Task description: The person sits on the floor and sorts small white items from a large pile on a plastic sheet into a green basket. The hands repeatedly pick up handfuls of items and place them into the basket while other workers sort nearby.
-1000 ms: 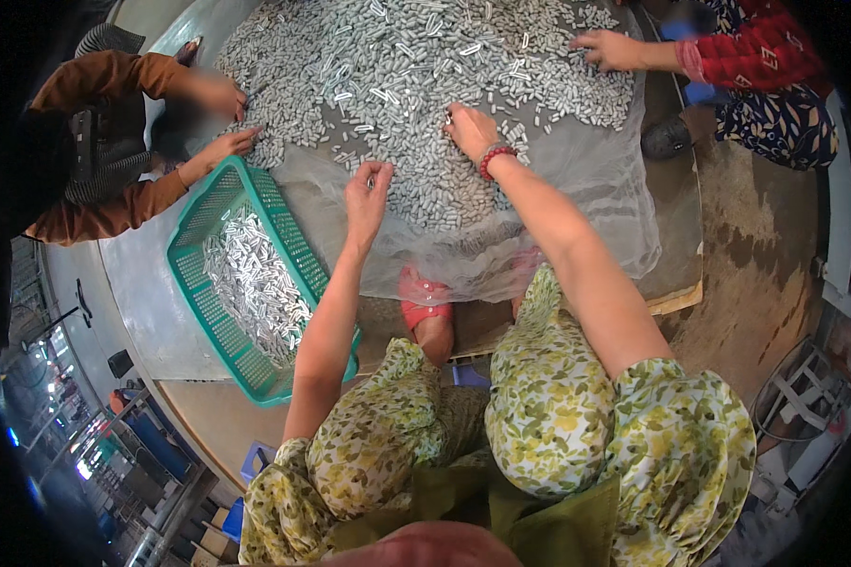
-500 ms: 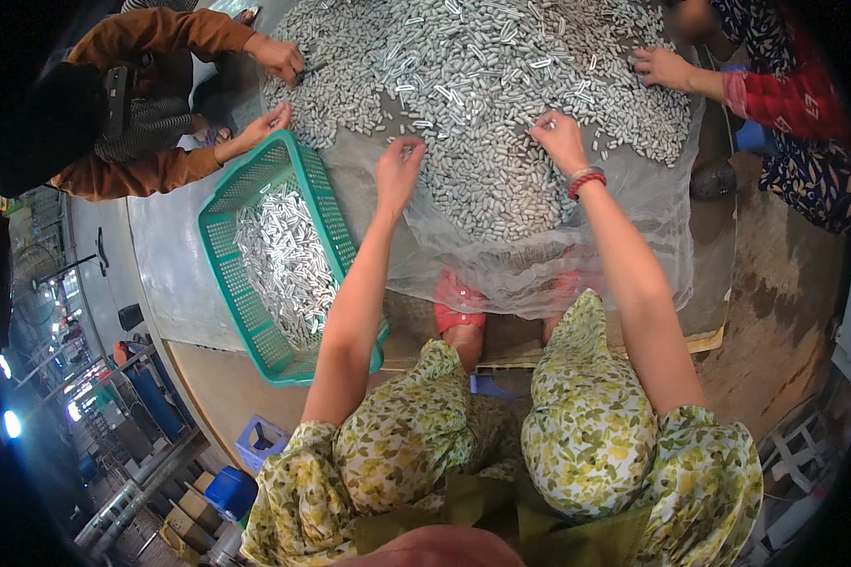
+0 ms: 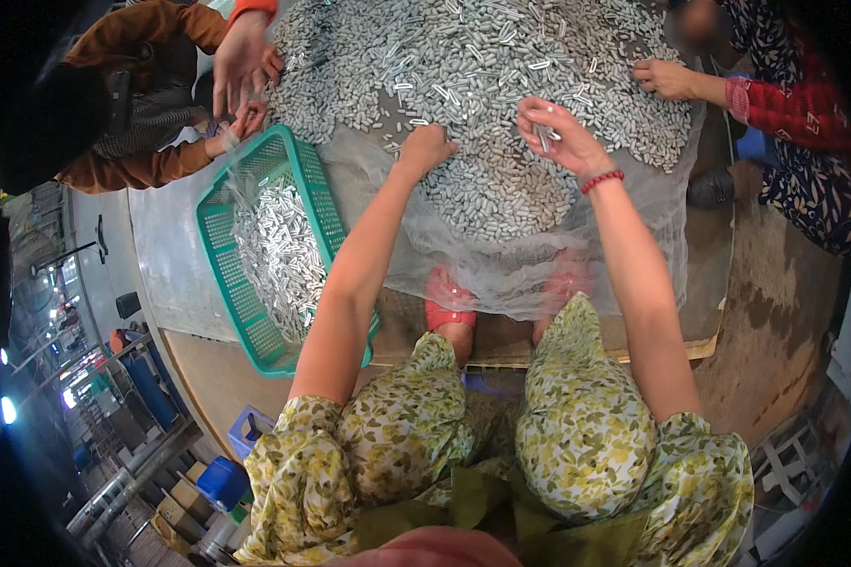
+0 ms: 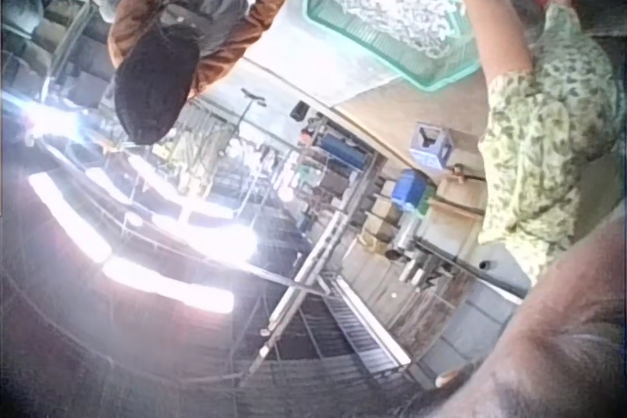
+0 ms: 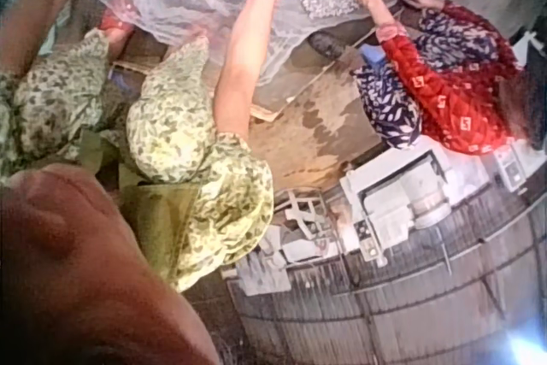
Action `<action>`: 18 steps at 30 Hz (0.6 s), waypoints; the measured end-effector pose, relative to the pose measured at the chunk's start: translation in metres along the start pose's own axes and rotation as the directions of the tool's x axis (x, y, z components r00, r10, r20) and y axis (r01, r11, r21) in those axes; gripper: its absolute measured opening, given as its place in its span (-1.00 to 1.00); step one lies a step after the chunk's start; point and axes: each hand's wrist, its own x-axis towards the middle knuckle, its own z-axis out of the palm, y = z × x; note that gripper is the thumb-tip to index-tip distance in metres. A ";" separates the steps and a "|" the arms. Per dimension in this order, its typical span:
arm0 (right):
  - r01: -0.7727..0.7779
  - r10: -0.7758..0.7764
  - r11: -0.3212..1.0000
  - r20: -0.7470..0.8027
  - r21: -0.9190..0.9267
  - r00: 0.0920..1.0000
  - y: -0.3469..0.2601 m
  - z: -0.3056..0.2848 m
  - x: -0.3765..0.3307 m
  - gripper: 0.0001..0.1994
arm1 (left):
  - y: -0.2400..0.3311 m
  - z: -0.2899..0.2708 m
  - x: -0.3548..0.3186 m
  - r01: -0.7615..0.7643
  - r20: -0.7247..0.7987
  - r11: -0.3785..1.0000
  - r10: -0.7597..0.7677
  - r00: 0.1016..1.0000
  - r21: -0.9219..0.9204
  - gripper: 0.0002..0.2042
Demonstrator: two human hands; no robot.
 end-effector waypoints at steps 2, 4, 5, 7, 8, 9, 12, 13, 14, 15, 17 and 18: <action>-0.112 0.079 0.948 -0.122 -0.299 0.989 -0.001 -0.006 0.031 -0.79 | 0.001 -0.001 -0.008 -0.004 0.033 0.998 0.006 0.999 -0.065 -0.73; 0.057 -0.174 0.684 -0.087 -0.727 0.981 0.006 -0.015 0.061 -0.74 | 0.011 -0.002 -0.026 -0.059 0.022 0.981 0.064 0.998 -0.187 -0.74; 0.255 -0.392 0.348 0.107 -0.902 0.914 0.013 -0.017 0.076 -0.71 | 0.017 -0.004 -0.037 -0.085 0.011 0.966 0.090 0.996 -0.243 -0.75; 0.237 -0.383 -0.135 0.271 -0.962 0.883 0.025 -0.008 0.091 -0.64 | 0.020 0.002 -0.055 -0.128 0.027 0.952 0.141 0.990 -0.277 -0.79; 0.103 -0.258 -0.235 0.164 -0.966 0.952 0.023 0.007 0.091 -0.60 | 0.020 0.005 -0.061 -0.138 0.025 0.942 0.153 0.988 -0.305 -0.79; -0.018 -0.144 -0.352 0.035 -0.936 0.989 0.025 0.019 0.091 -0.56 | 0.017 0.006 -0.066 -0.150 0.023 0.931 0.167 0.986 -0.334 -0.79; -0.038 -0.160 -0.409 0.030 -0.912 0.987 0.043 0.021 0.082 -0.57 | 0.013 0.004 -0.062 -0.073 -0.019 0.836 0.074 0.997 -0.543 -0.80; -0.079 -0.150 -0.431 -0.015 -0.899 0.989 0.050 0.019 0.079 -0.56 | 0.011 0.002 -0.060 -0.022 -0.003 0.774 0.026 1.000 -0.633 -0.79; -0.101 -0.182 -0.400 -0.029 -0.911 0.983 0.057 0.015 0.075 -0.61 | 0.005 -0.002 -0.057 0.025 0.018 0.700 -0.018 1.000 -0.714 -0.79; -0.107 -0.171 -0.402 -0.040 -0.910 0.985 0.059 0.010 0.071 -0.63 | 0.001 -0.005 -0.054 0.071 0.045 0.615 -0.057 0.997 -0.785 -0.78; -0.118 -0.144 -0.400 -0.065 -0.909 0.987 0.064 0.010 0.057 -0.65 | -0.008 -0.010 -0.053 0.219 0.181 0.409 -0.129 0.975 -0.886 -0.78; -0.132 -0.130 -0.380 -0.088 -0.915 0.988 0.065 0.009 0.051 -0.67 | -0.011 -0.014 -0.053 0.267 0.234 0.318 -0.137 0.962 -0.910 -0.76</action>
